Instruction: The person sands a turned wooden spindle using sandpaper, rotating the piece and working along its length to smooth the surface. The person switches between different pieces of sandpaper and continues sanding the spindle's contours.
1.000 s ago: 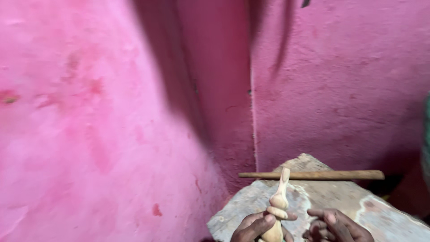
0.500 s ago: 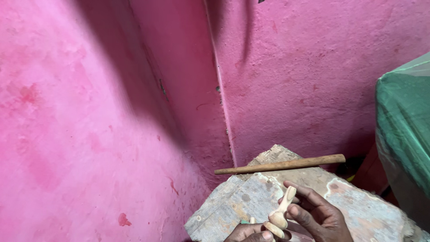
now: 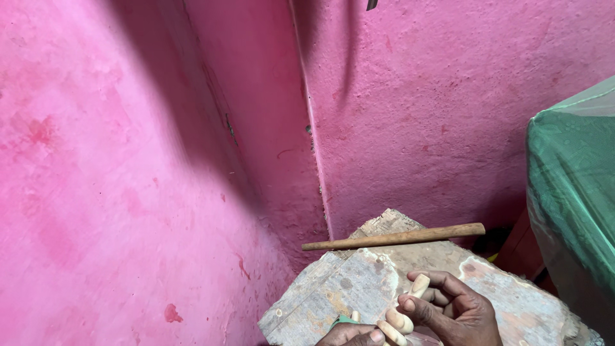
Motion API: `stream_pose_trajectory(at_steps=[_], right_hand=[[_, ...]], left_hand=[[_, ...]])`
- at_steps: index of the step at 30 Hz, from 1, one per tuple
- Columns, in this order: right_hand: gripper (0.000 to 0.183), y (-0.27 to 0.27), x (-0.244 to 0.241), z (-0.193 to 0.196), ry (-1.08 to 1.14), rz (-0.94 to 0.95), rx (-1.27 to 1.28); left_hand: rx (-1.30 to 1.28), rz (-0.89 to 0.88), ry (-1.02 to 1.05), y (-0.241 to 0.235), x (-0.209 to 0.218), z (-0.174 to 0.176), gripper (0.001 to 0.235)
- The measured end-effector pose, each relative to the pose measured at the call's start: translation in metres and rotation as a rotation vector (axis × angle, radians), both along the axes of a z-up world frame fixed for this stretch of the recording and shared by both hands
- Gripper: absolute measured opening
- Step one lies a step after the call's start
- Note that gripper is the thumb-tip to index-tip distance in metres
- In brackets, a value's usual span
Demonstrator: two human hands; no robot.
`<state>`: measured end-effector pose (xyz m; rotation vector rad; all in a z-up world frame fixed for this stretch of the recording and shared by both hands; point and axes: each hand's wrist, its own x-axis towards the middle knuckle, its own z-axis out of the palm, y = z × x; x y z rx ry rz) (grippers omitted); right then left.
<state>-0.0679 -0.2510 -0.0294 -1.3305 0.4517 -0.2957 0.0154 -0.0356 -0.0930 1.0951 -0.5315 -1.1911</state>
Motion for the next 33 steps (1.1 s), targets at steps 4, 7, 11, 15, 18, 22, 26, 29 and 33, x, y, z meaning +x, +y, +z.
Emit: stream_pose_trajectory(at_steps=[4, 7, 11, 15, 18, 22, 26, 29, 33], right_hand=[[0.046, -0.009, 0.001, -0.019, -0.023, 0.017, -0.009], [0.031, -0.017, 0.004, -0.033, -0.106, -0.025, 0.252], [0.013, -0.03, 0.003, -0.043, -0.193, 0.153, 0.493], [0.013, -0.035, 0.0, -0.042, -0.437, 0.368, 0.617], [0.027, -0.032, 0.0, -0.038, -0.302, 0.352, 0.653], [0.014, -0.027, 0.005, -0.037, -0.141, 0.13, 0.478], [0.015, -0.029, 0.002, -0.042, -0.207, 0.217, 0.546], [0.023, -0.029, 0.003, -0.041, -0.19, 0.235, 0.578], [0.025, -0.026, 0.001, -0.035, -0.194, 0.249, 0.509]], left_hand=[[-0.085, -0.006, -0.081, 0.002, -0.004, 0.012, 0.046], [-0.068, 0.022, -0.163, 0.003, -0.005, 0.027, 0.042], [-0.123, 0.074, -0.044, 0.006, -0.007, 0.038, 0.041], [-0.14, 0.086, 0.015, 0.007, -0.007, 0.039, 0.042], [-0.136, 0.079, -0.009, 0.007, -0.002, 0.041, 0.043], [-0.122, 0.104, 0.037, 0.009, -0.004, 0.04, 0.045], [-0.147, 0.087, 0.022, 0.003, -0.006, 0.031, 0.048], [-0.139, 0.064, -0.02, 0.005, -0.003, 0.026, 0.047], [-0.076, 0.059, -0.011, 0.005, -0.001, 0.015, 0.045]])
